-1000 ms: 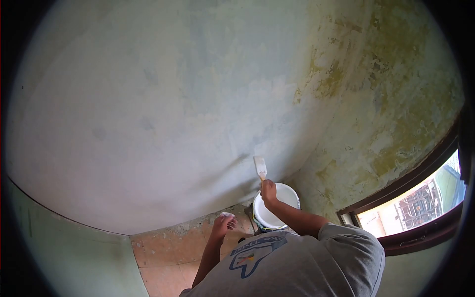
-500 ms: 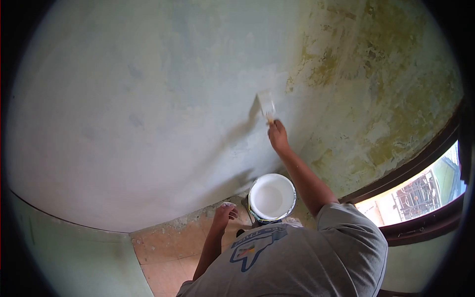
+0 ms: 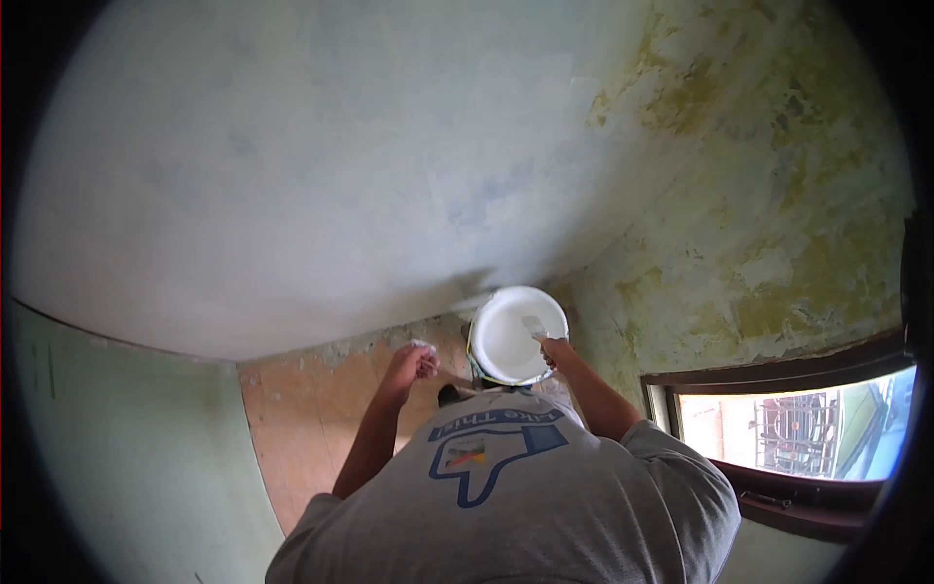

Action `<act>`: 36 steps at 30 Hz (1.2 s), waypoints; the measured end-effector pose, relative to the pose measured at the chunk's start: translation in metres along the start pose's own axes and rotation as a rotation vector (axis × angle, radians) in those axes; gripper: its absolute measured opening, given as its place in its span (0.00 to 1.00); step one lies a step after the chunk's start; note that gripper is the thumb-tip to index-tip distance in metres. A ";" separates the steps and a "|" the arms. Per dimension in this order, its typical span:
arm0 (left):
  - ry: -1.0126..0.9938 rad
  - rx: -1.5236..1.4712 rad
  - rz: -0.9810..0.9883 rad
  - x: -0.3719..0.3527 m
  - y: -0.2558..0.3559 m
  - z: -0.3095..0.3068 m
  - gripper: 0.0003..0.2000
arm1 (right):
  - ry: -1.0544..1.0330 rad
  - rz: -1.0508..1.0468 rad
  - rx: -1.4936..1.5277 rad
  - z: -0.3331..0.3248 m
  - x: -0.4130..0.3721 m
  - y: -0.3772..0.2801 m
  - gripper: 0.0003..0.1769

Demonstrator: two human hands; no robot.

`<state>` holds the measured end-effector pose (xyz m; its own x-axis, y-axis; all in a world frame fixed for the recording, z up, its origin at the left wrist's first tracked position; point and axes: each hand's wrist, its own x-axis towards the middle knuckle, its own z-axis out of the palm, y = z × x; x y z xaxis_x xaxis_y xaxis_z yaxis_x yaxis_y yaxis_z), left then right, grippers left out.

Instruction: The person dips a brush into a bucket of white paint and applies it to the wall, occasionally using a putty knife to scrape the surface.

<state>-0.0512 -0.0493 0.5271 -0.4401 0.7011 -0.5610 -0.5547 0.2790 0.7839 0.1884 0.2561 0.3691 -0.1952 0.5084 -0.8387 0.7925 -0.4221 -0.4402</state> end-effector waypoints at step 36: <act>0.503 -0.269 -0.100 -0.083 -0.081 0.039 0.10 | -0.111 -0.978 -1.264 0.022 0.070 0.021 0.10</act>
<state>0.0574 -0.1046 0.5203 -0.6210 0.2633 -0.7382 -0.7421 0.1054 0.6619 0.1789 0.2662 0.2936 -0.8851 0.1195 -0.4497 0.2796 0.9092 -0.3087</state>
